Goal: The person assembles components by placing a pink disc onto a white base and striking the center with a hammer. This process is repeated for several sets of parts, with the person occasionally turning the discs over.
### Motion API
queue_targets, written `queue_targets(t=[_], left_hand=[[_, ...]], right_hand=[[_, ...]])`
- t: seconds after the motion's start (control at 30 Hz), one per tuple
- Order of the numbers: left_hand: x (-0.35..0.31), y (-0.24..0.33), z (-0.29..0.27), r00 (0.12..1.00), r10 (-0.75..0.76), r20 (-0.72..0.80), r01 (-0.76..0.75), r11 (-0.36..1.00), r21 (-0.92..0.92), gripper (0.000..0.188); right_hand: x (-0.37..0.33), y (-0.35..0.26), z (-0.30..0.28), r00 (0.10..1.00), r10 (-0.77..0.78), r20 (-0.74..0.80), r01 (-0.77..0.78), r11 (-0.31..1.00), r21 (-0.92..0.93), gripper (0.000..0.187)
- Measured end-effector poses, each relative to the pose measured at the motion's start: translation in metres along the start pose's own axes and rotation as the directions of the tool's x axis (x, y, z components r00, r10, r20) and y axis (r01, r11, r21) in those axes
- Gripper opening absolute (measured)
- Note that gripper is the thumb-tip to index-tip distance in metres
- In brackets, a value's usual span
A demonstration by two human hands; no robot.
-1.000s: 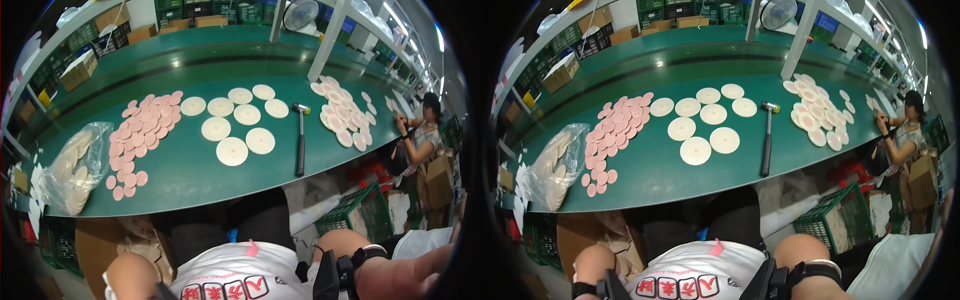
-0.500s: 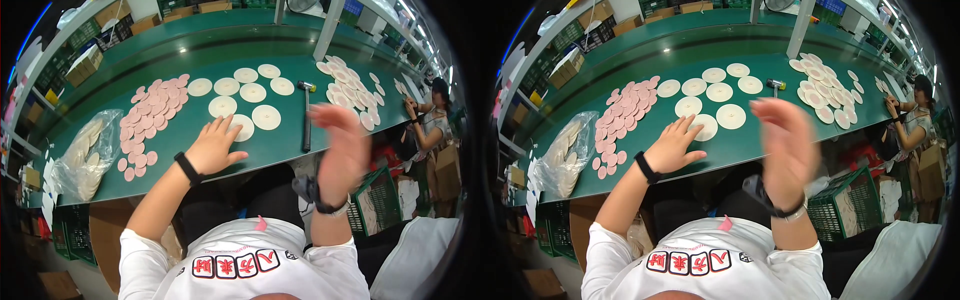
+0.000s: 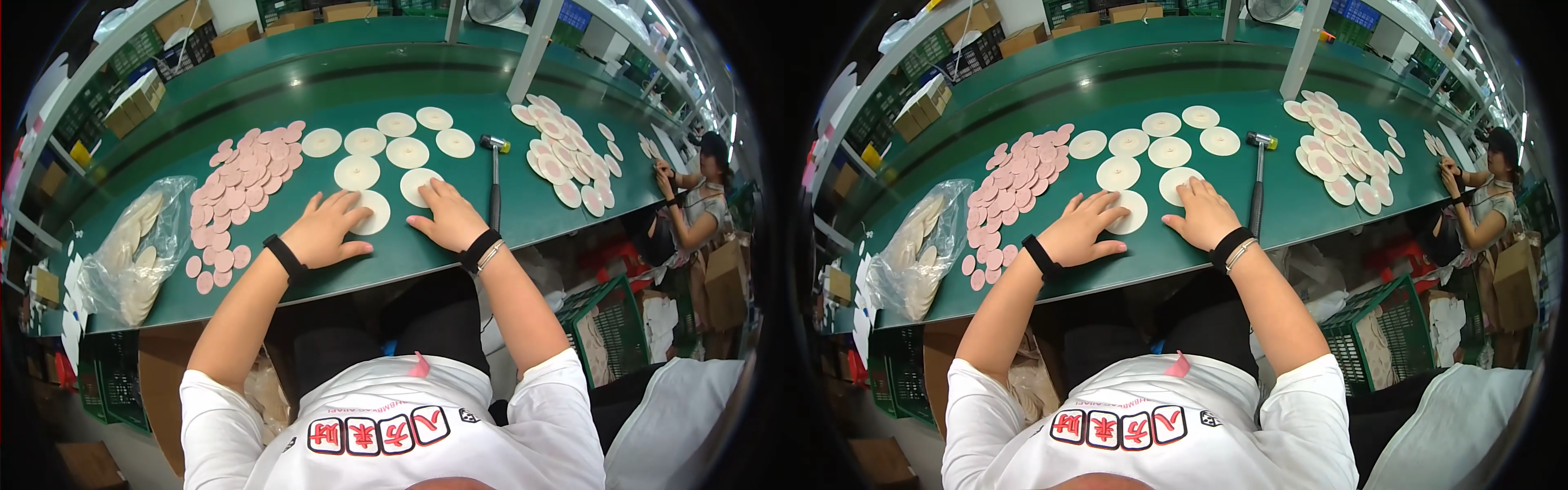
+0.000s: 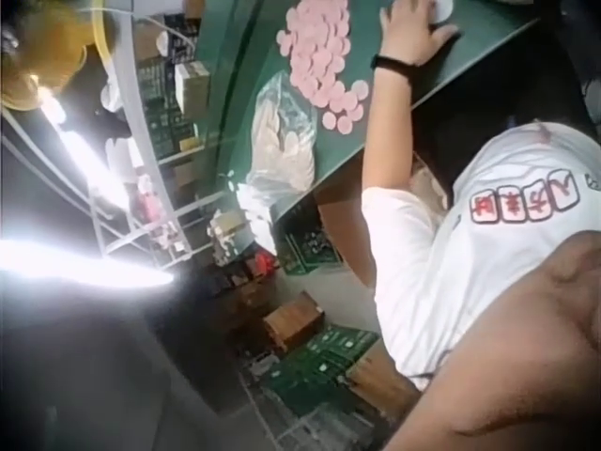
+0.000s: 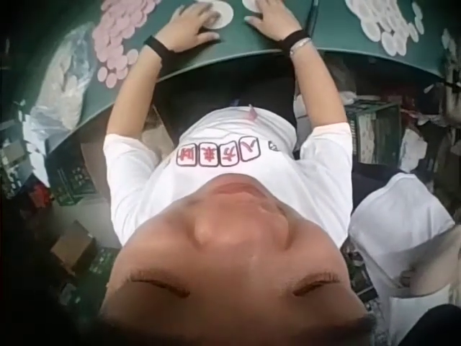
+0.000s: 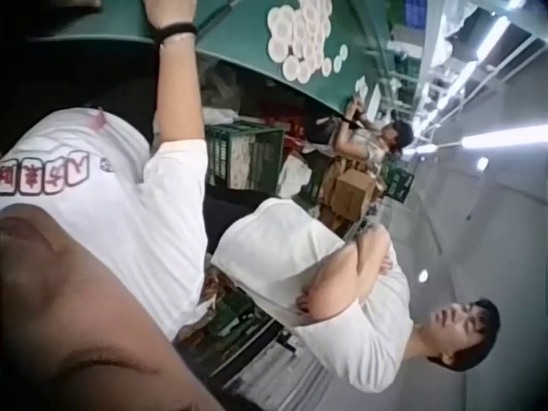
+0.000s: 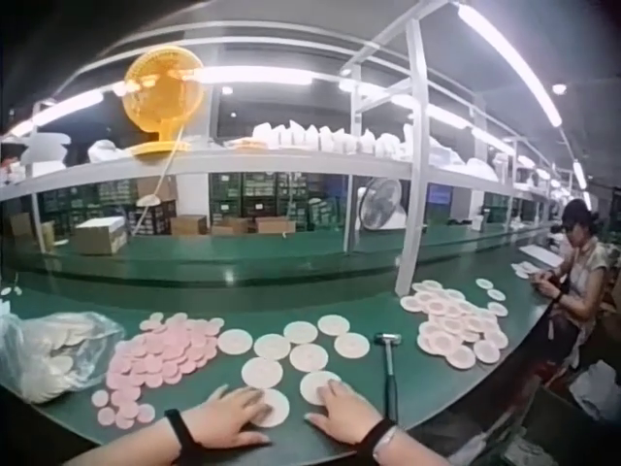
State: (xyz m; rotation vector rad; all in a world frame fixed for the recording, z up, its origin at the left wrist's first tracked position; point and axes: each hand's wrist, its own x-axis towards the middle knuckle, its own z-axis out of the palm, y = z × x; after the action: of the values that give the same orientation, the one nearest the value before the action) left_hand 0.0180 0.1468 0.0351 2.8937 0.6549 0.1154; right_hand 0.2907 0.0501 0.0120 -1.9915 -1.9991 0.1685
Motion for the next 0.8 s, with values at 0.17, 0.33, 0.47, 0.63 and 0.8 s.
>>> queue_targets(t=[0.17, 0.33, 0.47, 0.63, 0.8], left_hand=[[-0.014, 0.004, 0.001, 0.996, 0.005, -0.091, -0.006, 1.000, -0.008, 0.063], [-0.049, 0.023, -0.004, 0.992, -0.009, -0.129, -0.012, 0.986, -0.165, 0.064], [-0.064, 0.027, 0.001, 0.988, -0.058, -0.141, 0.026, 0.975, -0.221, 0.064], [-0.081, 0.040, 0.007, 0.977, -0.098, -0.191, 0.052, 0.972, -0.228, 0.062], [-0.101, 0.033, 0.008, 0.957, -0.149, -0.249, 0.063, 0.944, -0.322, 0.059]], right_hand=[[0.006, -0.010, -0.006, 1.000, 0.012, -0.010, -0.012, 1.000, 0.002, 0.068], [0.023, -0.006, -0.036, 0.986, 0.162, 0.036, -0.160, 0.986, -0.046, 0.068], [0.064, 0.036, -0.039, 0.952, 0.305, 0.020, -0.302, 0.948, -0.105, 0.066], [0.095, 0.095, -0.002, 0.954, 0.278, -0.116, -0.295, 0.939, -0.177, 0.060], [0.105, 0.105, 0.001, 0.985, 0.111, -0.134, -0.146, 0.947, -0.286, 0.048]])
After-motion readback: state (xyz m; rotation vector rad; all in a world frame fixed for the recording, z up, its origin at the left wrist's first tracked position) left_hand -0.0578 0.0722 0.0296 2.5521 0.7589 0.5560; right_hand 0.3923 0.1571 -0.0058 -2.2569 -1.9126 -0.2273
